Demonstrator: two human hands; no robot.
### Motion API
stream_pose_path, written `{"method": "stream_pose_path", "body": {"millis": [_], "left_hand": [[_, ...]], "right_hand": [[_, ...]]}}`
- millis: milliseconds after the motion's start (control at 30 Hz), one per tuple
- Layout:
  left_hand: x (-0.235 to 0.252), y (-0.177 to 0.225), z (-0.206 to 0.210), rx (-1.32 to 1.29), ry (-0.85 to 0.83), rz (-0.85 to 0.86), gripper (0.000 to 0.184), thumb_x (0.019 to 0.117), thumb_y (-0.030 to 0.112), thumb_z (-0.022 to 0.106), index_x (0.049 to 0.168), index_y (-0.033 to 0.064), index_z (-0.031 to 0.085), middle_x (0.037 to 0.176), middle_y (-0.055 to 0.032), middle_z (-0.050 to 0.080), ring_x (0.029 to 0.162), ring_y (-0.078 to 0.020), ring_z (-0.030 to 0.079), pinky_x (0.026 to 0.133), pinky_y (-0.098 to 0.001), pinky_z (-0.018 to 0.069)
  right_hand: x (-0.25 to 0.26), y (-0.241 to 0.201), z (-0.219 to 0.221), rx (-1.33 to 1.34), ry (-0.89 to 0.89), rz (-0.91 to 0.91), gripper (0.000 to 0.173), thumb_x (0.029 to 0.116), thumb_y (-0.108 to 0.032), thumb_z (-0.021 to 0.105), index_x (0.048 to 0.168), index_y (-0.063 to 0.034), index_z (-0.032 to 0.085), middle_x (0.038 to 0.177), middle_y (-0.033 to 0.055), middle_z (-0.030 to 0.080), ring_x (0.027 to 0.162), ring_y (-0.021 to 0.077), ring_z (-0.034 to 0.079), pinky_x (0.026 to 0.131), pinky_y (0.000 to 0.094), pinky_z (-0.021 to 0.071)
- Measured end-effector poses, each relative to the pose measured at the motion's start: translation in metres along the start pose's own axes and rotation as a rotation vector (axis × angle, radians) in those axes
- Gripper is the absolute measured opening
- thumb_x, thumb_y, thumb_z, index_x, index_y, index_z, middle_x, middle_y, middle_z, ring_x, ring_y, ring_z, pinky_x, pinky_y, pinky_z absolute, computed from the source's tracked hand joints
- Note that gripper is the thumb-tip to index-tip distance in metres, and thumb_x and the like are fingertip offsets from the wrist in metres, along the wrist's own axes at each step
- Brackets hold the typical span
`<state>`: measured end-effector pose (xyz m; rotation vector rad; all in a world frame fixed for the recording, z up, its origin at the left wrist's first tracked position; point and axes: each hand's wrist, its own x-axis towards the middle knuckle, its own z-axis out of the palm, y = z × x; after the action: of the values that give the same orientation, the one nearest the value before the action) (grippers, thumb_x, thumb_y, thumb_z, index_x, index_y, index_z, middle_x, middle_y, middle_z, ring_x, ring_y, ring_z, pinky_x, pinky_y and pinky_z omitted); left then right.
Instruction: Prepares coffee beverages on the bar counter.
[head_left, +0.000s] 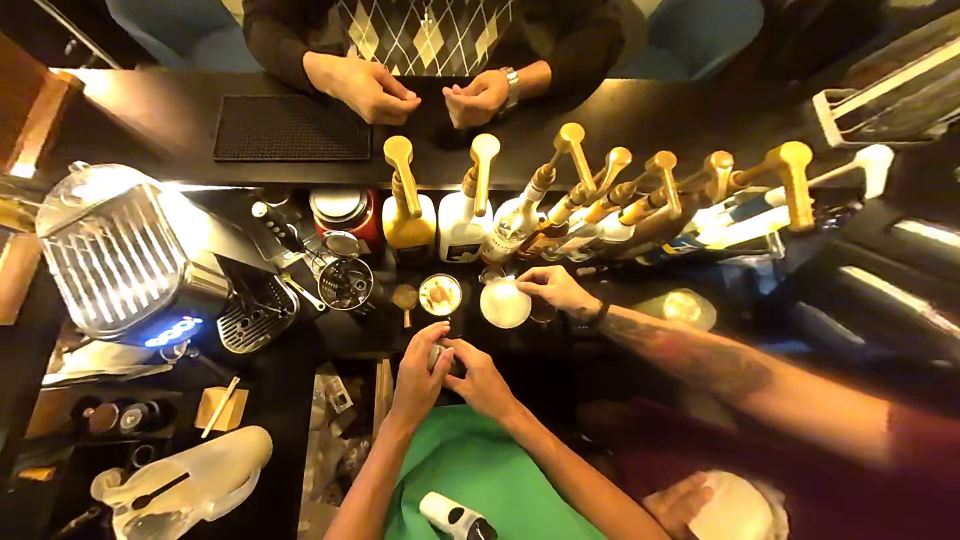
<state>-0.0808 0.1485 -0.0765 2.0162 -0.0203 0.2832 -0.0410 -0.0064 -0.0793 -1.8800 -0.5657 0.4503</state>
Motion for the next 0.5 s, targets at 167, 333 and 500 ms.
{"method": "stream_pose_path", "body": {"millis": [167,333,500], "left_hand": [[-0.015,0.007,-0.005,0.1,-0.073,0.043,0.041,0.1093,0.026,0.045,0.141,0.0025,0.057,0.147,-0.0125,0.056,0.139,-0.0227,0.052,0.116,-0.041,0.0455],[-0.03,0.01,-0.004,0.139,-0.102,0.041,0.046,0.1114,0.031,0.035,0.142,0.004,0.057,0.148,-0.0114,0.056,0.139,-0.022,0.051,0.117,-0.0412,0.0437],[-0.033,0.015,0.001,0.184,-0.189,0.061,0.053,0.11,0.037,0.038,0.146,0.0017,0.052,0.158,-0.0139,0.044,0.146,-0.0236,0.043,0.12,-0.0417,0.0396]], "right_hand": [[-0.011,-0.001,0.005,0.001,-0.024,-0.018,0.05,0.09,-0.02,0.078,0.134,-0.0019,0.063,0.127,0.0097,0.067,0.115,0.0111,0.065,0.101,0.0256,0.0533],[-0.022,0.005,0.009,-0.004,-0.041,-0.09,0.044,0.0906,-0.021,0.077,0.128,-0.0015,0.065,0.123,0.01,0.068,0.113,0.0113,0.065,0.101,0.026,0.0535],[-0.032,0.014,0.003,0.019,-0.039,-0.123,0.043,0.0916,-0.018,0.076,0.129,-0.0009,0.065,0.124,0.01,0.068,0.114,0.0112,0.065,0.102,0.0267,0.0535]]}}
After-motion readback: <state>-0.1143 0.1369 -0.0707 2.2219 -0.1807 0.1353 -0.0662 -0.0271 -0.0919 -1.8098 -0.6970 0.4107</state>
